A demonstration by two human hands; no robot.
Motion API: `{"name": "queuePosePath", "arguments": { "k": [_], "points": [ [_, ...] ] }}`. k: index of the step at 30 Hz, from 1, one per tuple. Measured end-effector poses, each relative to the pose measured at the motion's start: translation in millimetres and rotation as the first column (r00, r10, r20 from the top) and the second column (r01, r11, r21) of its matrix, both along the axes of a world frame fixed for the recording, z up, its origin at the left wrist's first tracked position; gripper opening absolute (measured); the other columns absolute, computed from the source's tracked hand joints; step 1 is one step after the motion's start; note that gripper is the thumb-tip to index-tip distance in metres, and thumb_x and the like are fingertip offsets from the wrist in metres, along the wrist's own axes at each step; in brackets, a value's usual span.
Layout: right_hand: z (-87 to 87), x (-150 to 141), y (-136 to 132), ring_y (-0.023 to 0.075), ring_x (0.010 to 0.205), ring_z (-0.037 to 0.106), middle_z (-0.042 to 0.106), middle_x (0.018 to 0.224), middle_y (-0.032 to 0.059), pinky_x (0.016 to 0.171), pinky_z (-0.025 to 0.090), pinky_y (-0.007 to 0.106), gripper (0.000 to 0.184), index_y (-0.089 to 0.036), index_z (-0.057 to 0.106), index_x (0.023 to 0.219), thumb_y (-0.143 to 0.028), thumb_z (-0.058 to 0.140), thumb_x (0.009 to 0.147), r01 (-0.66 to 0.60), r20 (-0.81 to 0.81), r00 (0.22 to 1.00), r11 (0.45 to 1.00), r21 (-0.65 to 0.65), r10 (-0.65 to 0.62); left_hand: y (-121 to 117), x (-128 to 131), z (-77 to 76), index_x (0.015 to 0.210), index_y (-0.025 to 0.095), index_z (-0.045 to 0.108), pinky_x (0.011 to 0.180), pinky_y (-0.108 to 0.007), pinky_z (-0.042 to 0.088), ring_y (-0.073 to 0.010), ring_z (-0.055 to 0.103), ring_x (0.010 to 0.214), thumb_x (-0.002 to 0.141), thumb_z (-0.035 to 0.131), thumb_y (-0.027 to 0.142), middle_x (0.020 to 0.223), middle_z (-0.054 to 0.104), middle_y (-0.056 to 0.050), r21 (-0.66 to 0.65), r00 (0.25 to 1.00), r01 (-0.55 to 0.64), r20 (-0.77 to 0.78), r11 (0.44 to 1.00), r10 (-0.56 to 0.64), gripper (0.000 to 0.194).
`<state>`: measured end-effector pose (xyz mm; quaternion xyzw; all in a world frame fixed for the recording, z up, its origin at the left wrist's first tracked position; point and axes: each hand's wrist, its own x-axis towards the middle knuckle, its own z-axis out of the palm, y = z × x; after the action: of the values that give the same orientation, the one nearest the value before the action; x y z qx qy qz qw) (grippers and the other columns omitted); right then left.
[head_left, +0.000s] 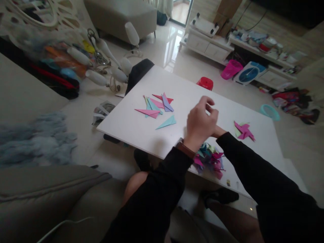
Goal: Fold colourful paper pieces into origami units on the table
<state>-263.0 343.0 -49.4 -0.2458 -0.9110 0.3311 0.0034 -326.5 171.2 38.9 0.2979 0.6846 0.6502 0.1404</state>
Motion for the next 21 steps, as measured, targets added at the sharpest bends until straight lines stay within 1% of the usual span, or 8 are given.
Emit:
{"name": "queuePosePath", "arguments": {
  "k": [2, 4, 6, 8, 11, 14, 18, 21],
  "points": [
    [14.6, 61, 16, 0.0318, 0.109, 0.066, 0.071, 0.111, 0.0134, 0.094, 0.06, 0.043, 0.025, -0.019, 0.074, 0.105, -0.034, 0.067, 0.086, 0.036, 0.05, 0.998, 0.996, 0.079, -0.04, -7, -15, -10.2, 0.114, 0.025, 0.061, 0.085, -0.033, 0.05, -0.0183, 0.065, 0.088, 0.093, 0.055, 0.021, 0.097, 0.068, -0.003, -0.182, 0.999, 0.032, -0.036, 0.983, -0.039, 0.022],
    [20.6, 127, 26, 0.0339, 0.116, 0.065, 0.068, 0.124, 0.0151, 0.101, 0.056, 0.05, 0.032, -0.024, 0.071, 0.113, -0.042, 0.067, 0.086, 0.183, 0.116, 0.973, 0.973, 0.143, -0.2, -14, -21, -24.5, 0.12, 0.024, 0.062, 0.092, -0.036, 0.05, -0.023, 0.067, 0.099, 0.091, 0.06, 0.029, 0.104, 0.07, -0.006, -0.424, 0.972, 0.181, -0.058, 0.887, -0.226, 0.029],
    [15.3, 190, 25, 0.0352, 0.116, 0.065, 0.064, 0.132, 0.0156, 0.092, 0.06, 0.052, 0.042, -0.029, 0.065, 0.121, -0.054, 0.059, 0.088, 0.452, 0.184, 0.871, 0.89, 0.06, -0.455, -21, -14, -39.1, 0.139, 0.025, 0.056, 0.098, -0.04, 0.049, -0.0297, 0.065, 0.113, 0.083, 0.072, 0.034, 0.125, 0.065, -0.013, -0.654, 0.885, 0.359, 0.014, 0.665, -0.464, 0.059],
    [1.8, 240, 11, 0.0351, 0.116, 0.065, 0.055, 0.146, 0.0141, 0.08, 0.063, 0.051, 0.053, -0.036, 0.058, 0.129, -0.066, 0.056, 0.086, 0.639, 0.3, 0.756, 0.755, -0.145, -0.582, -25, 5, -51.8, 0.156, 0.031, 0.04, 0.102, -0.048, 0.047, -0.0408, 0.058, 0.127, 0.073, 0.083, 0.044, 0.149, 0.049, -0.02, -0.814, 0.812, 0.415, 0.129, 0.407, -0.569, 0.094],
    [-18.4, 273, -22, 0.0324, 0.11, 0.065, 0.047, 0.152, 0.0136, 0.073, 0.063, 0.048, 0.061, -0.042, 0.052, 0.133, -0.073, 0.06, 0.081, 0.748, 0.394, 0.664, 0.559, -0.359, -0.636, -27, 40, -69.6, 0.163, 0.034, 0.024, 0.107, -0.056, 0.042, -0.0509, 0.043, 0.14, 0.061, 0.091, 0.053, 0.16, 0.03, -0.026, -0.896, 0.779, 0.401, 0.224, 0.192, -0.585, 0.124],
    [-27.2, 260, -50, 0.025, 0.096, 0.067, 0.051, 0.145, 0.0094, 0.069, 0.062, 0.042, 0.059, -0.044, 0.048, 0.133, -0.07, 0.061, 0.082, 0.699, 0.329, 0.685, 0.458, -0.549, -0.65, -22, 66, -92.7, 0.163, 0.031, 0.024, 0.108, -0.058, 0.039, -0.052, 0.038, 0.143, 0.058, 0.092, 0.055, 0.157, 0.033, -0.027, -0.915, 0.792, 0.357, 0.189, 0.188, -0.581, 0.128],
    [-33.5, 210, -68, 0.0151, 0.065, 0.061, 0.065, 0.101, -0.0003, 0.053, 0.052, 0.027, 0.054, -0.04, 0.046, 0.128, -0.061, 0.064, 0.081, 0.601, 0.233, 0.681, 0.347, -0.72, -0.694, -12, 74, -125.4, 0.155, 0.032, 0.039, 0.108, -0.049, 0.041, -0.045, 0.041, 0.14, 0.058, 0.089, 0.045, 0.152, 0.04, -0.019, -0.874, 0.854, 0.304, 0.073, 0.379, -0.515, 0.109],
    [-41.6, 168, -71, 0.0139, 0.059, 0.058, 0.064, 0.09, -0.0041, 0.049, 0.047, 0.025, 0.051, -0.036, 0.046, 0.121, -0.051, 0.066, 0.078, 0.507, 0.164, 0.691, 0.31, -0.805, -0.704, -7, 65, -136.6, 0.146, 0.03, 0.049, 0.108, -0.043, 0.044, -0.0377, 0.051, 0.132, 0.065, 0.084, 0.036, 0.145, 0.047, -0.014, -0.837, 0.884, 0.314, 0.085, 0.448, -0.459, 0.089]
  ]
}}
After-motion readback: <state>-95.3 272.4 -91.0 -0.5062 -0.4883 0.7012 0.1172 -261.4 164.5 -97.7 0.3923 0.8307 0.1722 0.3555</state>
